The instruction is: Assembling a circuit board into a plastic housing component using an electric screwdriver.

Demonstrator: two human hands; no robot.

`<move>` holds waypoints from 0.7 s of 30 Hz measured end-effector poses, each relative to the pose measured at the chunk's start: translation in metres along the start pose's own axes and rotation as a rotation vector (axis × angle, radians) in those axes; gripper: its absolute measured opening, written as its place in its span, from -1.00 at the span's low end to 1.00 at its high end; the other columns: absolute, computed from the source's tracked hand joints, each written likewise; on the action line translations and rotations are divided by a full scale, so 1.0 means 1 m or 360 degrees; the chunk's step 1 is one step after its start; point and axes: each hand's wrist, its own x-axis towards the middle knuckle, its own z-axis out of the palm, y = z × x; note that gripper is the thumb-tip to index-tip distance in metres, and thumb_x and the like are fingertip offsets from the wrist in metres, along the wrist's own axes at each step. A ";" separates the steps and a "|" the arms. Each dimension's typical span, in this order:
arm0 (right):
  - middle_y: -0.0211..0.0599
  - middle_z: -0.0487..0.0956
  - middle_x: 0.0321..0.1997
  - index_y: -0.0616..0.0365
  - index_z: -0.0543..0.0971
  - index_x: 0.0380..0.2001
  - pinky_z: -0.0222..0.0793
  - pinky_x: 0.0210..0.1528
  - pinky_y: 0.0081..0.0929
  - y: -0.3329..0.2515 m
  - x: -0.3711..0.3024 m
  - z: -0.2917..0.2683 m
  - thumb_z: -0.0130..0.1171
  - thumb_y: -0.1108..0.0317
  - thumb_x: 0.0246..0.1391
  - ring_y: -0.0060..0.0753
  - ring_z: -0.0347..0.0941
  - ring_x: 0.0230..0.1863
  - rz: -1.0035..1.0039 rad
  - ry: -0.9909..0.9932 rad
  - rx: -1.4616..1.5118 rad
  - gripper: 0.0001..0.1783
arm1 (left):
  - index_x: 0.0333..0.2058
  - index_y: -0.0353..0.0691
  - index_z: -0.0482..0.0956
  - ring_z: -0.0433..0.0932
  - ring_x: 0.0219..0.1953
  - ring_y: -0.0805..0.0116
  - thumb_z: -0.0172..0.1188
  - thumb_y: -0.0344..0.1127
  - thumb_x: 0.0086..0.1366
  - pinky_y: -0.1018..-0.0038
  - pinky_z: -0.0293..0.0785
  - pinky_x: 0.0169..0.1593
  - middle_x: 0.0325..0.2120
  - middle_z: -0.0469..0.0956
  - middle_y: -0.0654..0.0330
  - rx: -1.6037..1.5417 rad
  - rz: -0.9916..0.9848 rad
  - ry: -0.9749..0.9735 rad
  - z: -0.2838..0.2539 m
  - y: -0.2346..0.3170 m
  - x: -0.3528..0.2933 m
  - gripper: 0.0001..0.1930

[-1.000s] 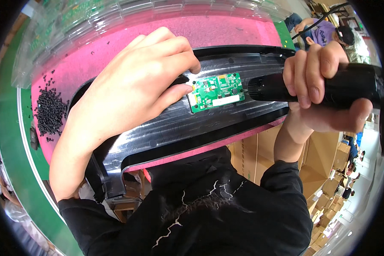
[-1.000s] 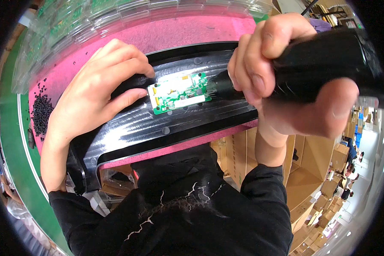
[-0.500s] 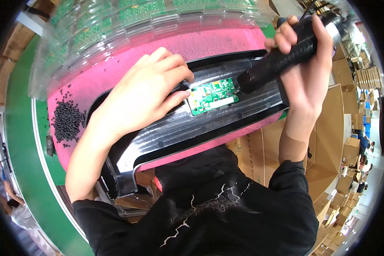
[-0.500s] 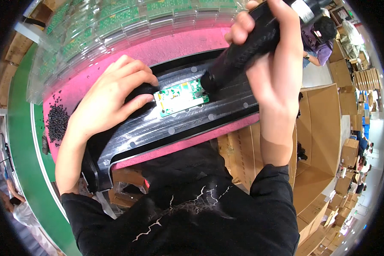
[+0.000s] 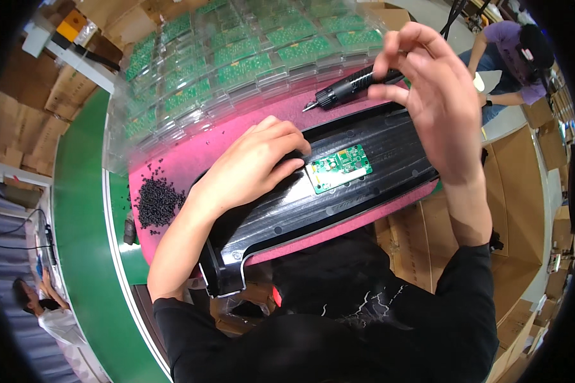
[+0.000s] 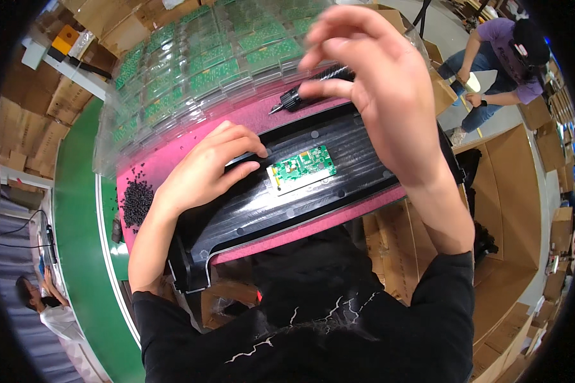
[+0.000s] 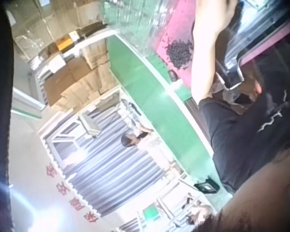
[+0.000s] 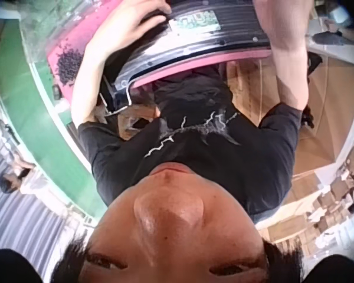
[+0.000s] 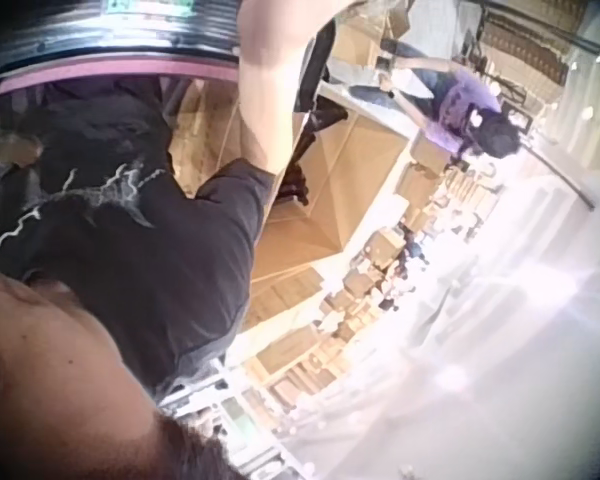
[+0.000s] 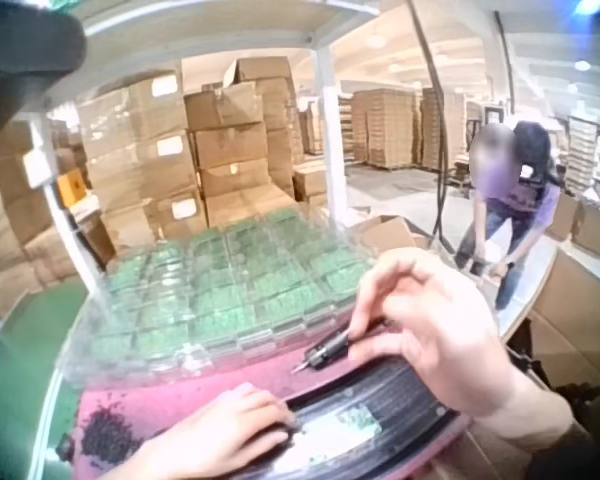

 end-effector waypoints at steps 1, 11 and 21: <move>-0.08 0.48 -0.08 0.28 0.42 -0.07 0.47 -0.16 -0.40 -0.011 -0.002 0.007 0.08 0.38 0.16 -0.29 0.48 -0.21 -0.0037 -0.0299 -0.0189 -0.71 | -0.19 -0.26 0.56 0.45 -0.09 0.08 0.23 -0.39 0.24 0.24 0.39 0.04 -0.23 0.50 0.11 0.0014 -0.0016 -0.0011 -0.004 0.001 -0.003 -0.82; -0.27 0.52 -0.45 0.16 0.53 -0.48 0.37 -0.40 -0.47 -0.078 -0.047 0.076 0.33 0.40 -0.21 -0.38 0.48 -0.43 -0.0990 -0.0548 -0.0938 -0.82 | 0.06 -0.26 0.45 0.47 0.07 -0.05 0.21 -0.39 0.27 0.20 0.40 0.15 -0.06 0.54 -0.02 0.0167 -0.0574 -0.0017 -0.032 -0.011 -0.051 -0.62; -0.28 0.49 -0.50 0.14 0.49 -0.34 0.34 -0.63 -0.41 -0.069 -0.041 0.061 0.24 0.36 -0.10 -0.33 0.52 -0.55 -0.1426 -0.0698 -0.0588 -0.78 | -0.11 -0.37 0.51 0.51 -0.11 -0.22 0.16 -0.51 0.23 0.18 0.44 -0.02 -0.25 0.55 -0.14 0.0237 -0.0703 0.0340 -0.009 0.001 -0.077 -0.76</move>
